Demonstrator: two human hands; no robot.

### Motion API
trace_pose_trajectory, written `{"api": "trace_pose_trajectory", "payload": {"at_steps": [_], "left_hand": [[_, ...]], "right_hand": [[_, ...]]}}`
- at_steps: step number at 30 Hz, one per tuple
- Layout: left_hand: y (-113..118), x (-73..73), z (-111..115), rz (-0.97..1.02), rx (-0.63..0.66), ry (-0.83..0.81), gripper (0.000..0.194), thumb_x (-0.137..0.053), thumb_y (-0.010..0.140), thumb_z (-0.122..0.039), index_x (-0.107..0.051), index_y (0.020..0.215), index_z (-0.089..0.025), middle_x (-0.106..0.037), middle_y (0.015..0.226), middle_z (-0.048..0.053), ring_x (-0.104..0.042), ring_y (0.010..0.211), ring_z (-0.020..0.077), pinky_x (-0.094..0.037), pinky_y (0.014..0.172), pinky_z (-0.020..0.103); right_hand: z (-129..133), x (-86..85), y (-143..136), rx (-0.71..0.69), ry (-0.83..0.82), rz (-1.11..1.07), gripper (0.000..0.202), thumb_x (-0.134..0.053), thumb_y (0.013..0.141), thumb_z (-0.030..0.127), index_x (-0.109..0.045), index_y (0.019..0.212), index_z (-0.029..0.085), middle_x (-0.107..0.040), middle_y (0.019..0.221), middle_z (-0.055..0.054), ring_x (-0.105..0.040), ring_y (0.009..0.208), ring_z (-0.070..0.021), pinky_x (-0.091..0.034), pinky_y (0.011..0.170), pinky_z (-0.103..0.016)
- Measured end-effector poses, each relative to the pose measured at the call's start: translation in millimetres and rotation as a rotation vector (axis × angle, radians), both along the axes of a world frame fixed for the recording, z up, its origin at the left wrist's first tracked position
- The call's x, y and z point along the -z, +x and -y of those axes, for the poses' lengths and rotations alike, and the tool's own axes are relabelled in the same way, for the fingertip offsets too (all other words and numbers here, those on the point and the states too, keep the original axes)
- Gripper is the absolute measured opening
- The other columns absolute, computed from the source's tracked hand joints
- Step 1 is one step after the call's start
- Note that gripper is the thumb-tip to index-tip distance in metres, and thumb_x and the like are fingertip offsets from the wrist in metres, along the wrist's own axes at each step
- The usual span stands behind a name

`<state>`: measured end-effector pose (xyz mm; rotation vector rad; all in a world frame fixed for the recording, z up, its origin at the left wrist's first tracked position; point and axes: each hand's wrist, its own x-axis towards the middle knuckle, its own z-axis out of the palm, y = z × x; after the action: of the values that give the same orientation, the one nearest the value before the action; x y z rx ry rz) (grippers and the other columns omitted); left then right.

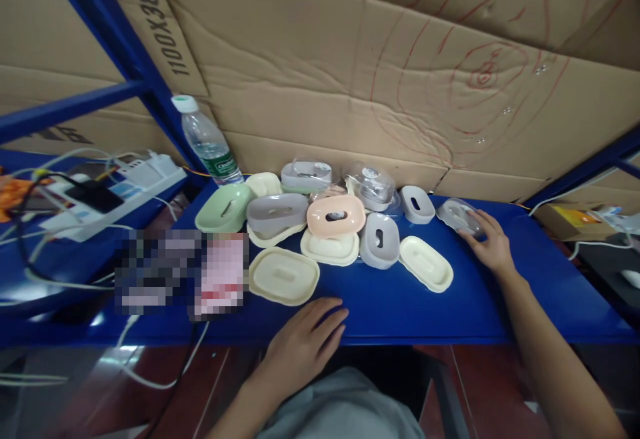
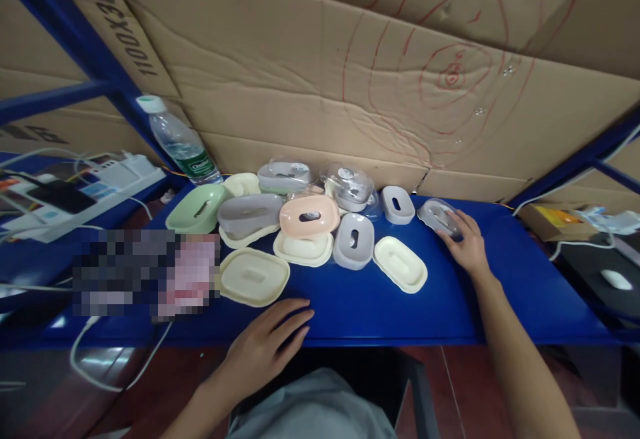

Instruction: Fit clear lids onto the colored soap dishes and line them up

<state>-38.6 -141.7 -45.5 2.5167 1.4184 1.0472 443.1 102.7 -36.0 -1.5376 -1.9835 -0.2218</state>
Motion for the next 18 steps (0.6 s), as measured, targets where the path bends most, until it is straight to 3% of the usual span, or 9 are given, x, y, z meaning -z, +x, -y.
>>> {"api": "trace_pose_trajectory", "payload": {"at_steps": [7,12,14,18], "left_hand": [[3.9,0.7,-2.7,-0.034,-0.01,0.06,0.022,-0.058,0.102,-0.017,-0.07,0.12,-0.019,-0.075,0.122,0.01,-0.074,0.108,0.0233,-0.063,0.097,0.039],[3.8,2.1,-2.3,-0.039,-0.006,0.053,0.022,-0.058,0.101,-0.015,-0.07,0.119,-0.019,-0.074,0.123,0.01,-0.073,0.11,0.0232,-0.062,0.098,0.038],[2.5,2.8,-1.1,-0.032,-0.014,0.054,0.023,-0.058,0.101,-0.015,-0.07,0.121,-0.02,-0.073,0.125,0.01,-0.073,0.111,0.0232,-0.062,0.099,0.038],[0.2,-0.1,-0.3,0.017,-0.03,0.052,0.029,-0.06,0.1,-0.015,-0.067,0.128,-0.02,-0.069,0.134,0.012,-0.069,0.122,0.0235,-0.058,0.106,0.038]], "right_hand": [[4.8,8.3,-18.9,0.155,0.035,0.204,0.065,-0.062,0.099,0.058,-0.057,0.15,0.019,-0.054,0.149,-0.023,-0.049,0.136,-0.0389,-0.041,0.112,-0.057],[19.9,-5.4,-46.0,0.227,-0.014,0.234,0.075,-0.054,0.099,0.064,-0.044,0.16,0.02,-0.046,0.159,-0.024,-0.041,0.144,-0.0482,-0.041,0.109,-0.07],[38.1,-15.0,-64.1,0.18,0.023,0.216,0.075,-0.05,0.102,0.062,-0.04,0.161,0.017,-0.044,0.161,-0.024,-0.039,0.149,-0.0472,-0.039,0.113,-0.07],[94.6,-26.7,-107.6,-0.107,-0.028,0.139,0.05,-0.047,0.108,0.05,-0.057,0.147,0.021,-0.067,0.142,-0.016,-0.061,0.133,-0.0327,-0.048,0.11,-0.049]]}}
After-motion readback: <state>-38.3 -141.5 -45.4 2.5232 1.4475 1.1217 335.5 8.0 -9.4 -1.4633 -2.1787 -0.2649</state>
